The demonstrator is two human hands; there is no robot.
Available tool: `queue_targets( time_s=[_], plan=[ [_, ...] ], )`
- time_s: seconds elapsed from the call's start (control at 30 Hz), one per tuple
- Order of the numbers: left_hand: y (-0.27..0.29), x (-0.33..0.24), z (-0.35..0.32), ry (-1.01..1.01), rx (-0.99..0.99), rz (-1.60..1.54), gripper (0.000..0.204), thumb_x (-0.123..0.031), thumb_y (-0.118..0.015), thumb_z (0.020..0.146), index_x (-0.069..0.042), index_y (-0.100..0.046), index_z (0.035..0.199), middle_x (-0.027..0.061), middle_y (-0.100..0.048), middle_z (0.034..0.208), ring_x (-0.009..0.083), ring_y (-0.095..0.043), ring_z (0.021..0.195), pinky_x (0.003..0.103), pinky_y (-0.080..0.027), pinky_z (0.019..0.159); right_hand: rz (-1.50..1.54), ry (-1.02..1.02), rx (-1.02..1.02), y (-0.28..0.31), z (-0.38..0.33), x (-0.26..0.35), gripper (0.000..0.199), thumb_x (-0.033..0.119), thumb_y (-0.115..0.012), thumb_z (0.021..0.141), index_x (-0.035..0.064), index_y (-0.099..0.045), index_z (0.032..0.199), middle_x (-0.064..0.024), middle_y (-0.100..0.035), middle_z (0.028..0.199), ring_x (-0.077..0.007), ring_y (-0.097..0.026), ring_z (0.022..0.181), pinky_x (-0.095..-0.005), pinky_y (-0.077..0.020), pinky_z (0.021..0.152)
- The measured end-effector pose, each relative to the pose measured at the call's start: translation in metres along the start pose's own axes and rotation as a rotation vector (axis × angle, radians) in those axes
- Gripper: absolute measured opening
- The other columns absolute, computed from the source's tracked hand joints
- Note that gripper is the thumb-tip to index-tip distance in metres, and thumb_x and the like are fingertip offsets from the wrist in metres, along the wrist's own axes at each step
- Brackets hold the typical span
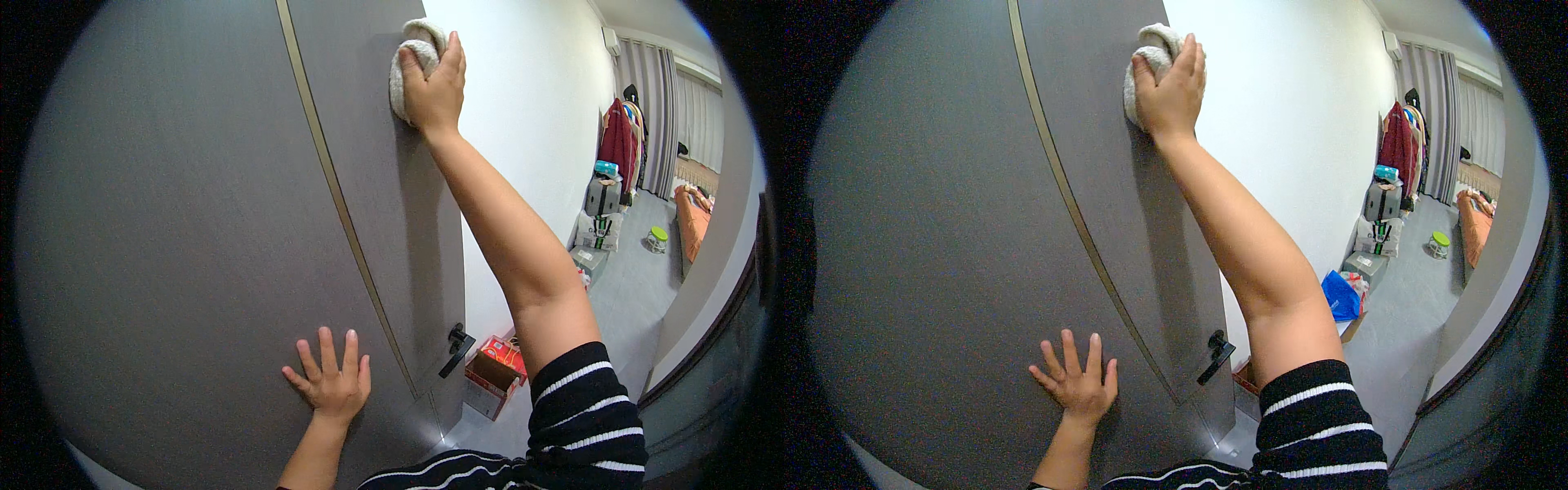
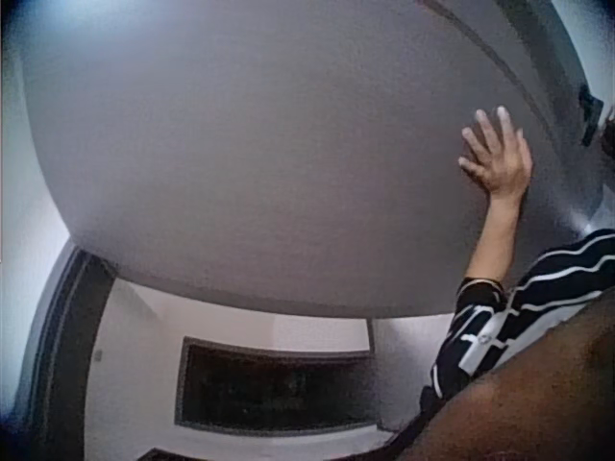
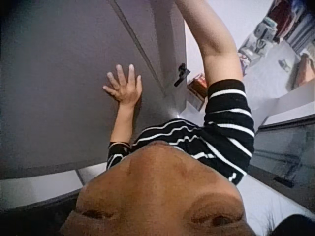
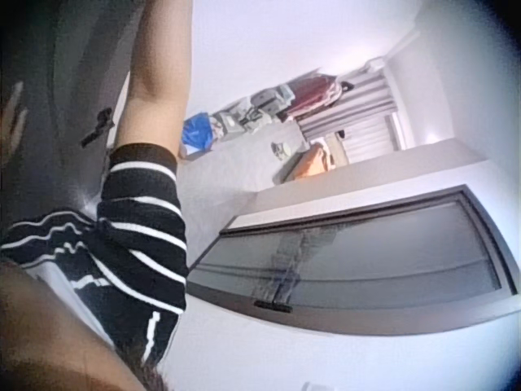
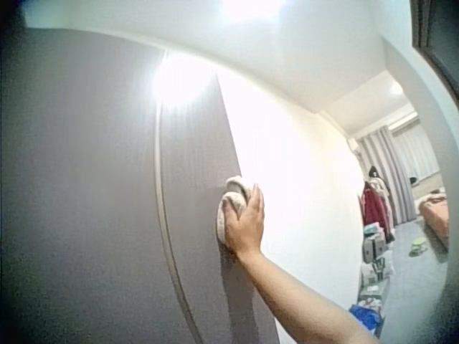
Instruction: The person wipes the surface of a grey door with a white cloth. They clean the door's flat panels and the vertical frame, moving the cloth in circular and vertical motions. The person also wipes the glass panel on the door.
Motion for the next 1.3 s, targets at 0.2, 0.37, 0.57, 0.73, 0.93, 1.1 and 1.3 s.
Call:
queue_targets(
  time_s=[0.2, 0.37, 0.57, 0.73, 0.93, 1.1, 1.3],
  plan=[
    [-0.021, -0.014, 0.059, 0.03, 0.097, -0.051, 0.06, -0.043, -0.063, 0.082, -0.021, -0.049, 0.137, 0.0174, -0.028, 0.153, 0.0414, -0.016, 0.143, 0.066, 0.007, 0.109, 0.239, 0.648, 0.12, -0.001, -0.076, 0.164, 0.049, 0.023, -0.063, 0.077, 0.0066, -0.057, 0.123, -0.0198, -0.048, 0.136, -0.039, -0.044, 0.127, -0.0515, -0.036, 0.106],
    [-0.04, -0.023, 0.085, 0.079, 0.099, 0.1, 0.07, -0.053, -0.055, 0.087, -0.026, -0.032, 0.148, 0.0152, -0.02, 0.157, 0.0421, -0.011, 0.144, 0.068, 0.007, 0.107, 0.677, 0.987, 0.257, 0.006, -0.089, 0.197, 0.05, 0.027, -0.069, 0.074, 0.0313, -0.057, 0.122, -0.0064, -0.049, 0.136, -0.0353, -0.048, 0.125, -0.049, -0.0435, 0.099],
    [-0.04, -0.031, 0.089, 0.012, 0.014, 0.156, 0.077, -0.056, -0.064, 0.079, -0.018, -0.043, 0.143, 0.0221, -0.018, 0.156, 0.0435, -0.007, 0.145, 0.063, 0.01, 0.11, 0.01, 0.047, 0.001, -0.025, 0.085, 0.023, 0.05, 0.042, -0.068, 0.081, 0.0207, -0.059, 0.125, -0.0148, -0.055, 0.127, -0.0345, -0.048, 0.118, -0.049, -0.0371, 0.102],
    [-0.041, -0.032, 0.089, 0.031, 0.033, 0.173, 0.079, -0.056, -0.062, 0.08, -0.02, -0.038, 0.146, 0.0213, -0.02, 0.155, 0.0449, -0.01, 0.143, 0.064, 0.007, 0.11, 0.04, 0.357, -0.085, -0.02, 0.05, 0.069, 0.054, 0.037, -0.069, 0.083, 0.0137, -0.055, 0.13, -0.0204, -0.054, 0.125, -0.0368, -0.047, 0.119, -0.0534, -0.0369, 0.098],
    [-0.061, -0.026, 0.072, 0.108, 0.217, 0.169, 0.076, -0.063, -0.052, 0.085, -0.026, -0.031, 0.148, 0.0177, -0.024, 0.153, 0.0476, -0.02, 0.138, 0.069, -0.007, 0.107, 0.842, 1.22, 0.31, 0.037, -0.164, 0.214, 0.055, 0.027, -0.073, 0.076, 0.0241, -0.053, 0.127, -0.0097, -0.044, 0.135, -0.0327, -0.046, 0.122, -0.0456, -0.0438, 0.094],
    [-0.053, -0.03, 0.082, 0.048, 0.101, 0.229, 0.078, -0.062, -0.05, 0.085, -0.025, -0.027, 0.15, 0.0178, -0.018, 0.156, 0.0432, -0.01, 0.144, 0.067, 0.0, 0.109, 0.751, 1.113, 0.323, 0.01, -0.102, 0.2, 0.055, 0.027, -0.07, 0.074, 0.0268, -0.053, 0.126, -0.0088, -0.046, 0.136, -0.0319, -0.049, 0.121, -0.0466, -0.0444, 0.095],
    [-0.039, -0.028, 0.086, 0.023, 0.03, 0.175, 0.084, -0.057, -0.065, 0.076, -0.019, -0.037, 0.146, 0.0206, -0.019, 0.156, 0.0432, -0.008, 0.144, 0.063, 0.008, 0.11, 0.263, 0.223, 0.274, -0.058, 0.111, 0.112, 0.042, 0.035, -0.065, 0.081, 0.0202, -0.06, 0.12, -0.0137, -0.06, 0.118, -0.0294, -0.059, 0.101, -0.043, -0.0473, 0.089]
  ],
)
Point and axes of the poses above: each hand's wrist, its own z-axis towards the middle knuckle, its own y-axis out of the back of the hand, x = y × z, the point moved 8 cm from there along z, towards the middle knuckle
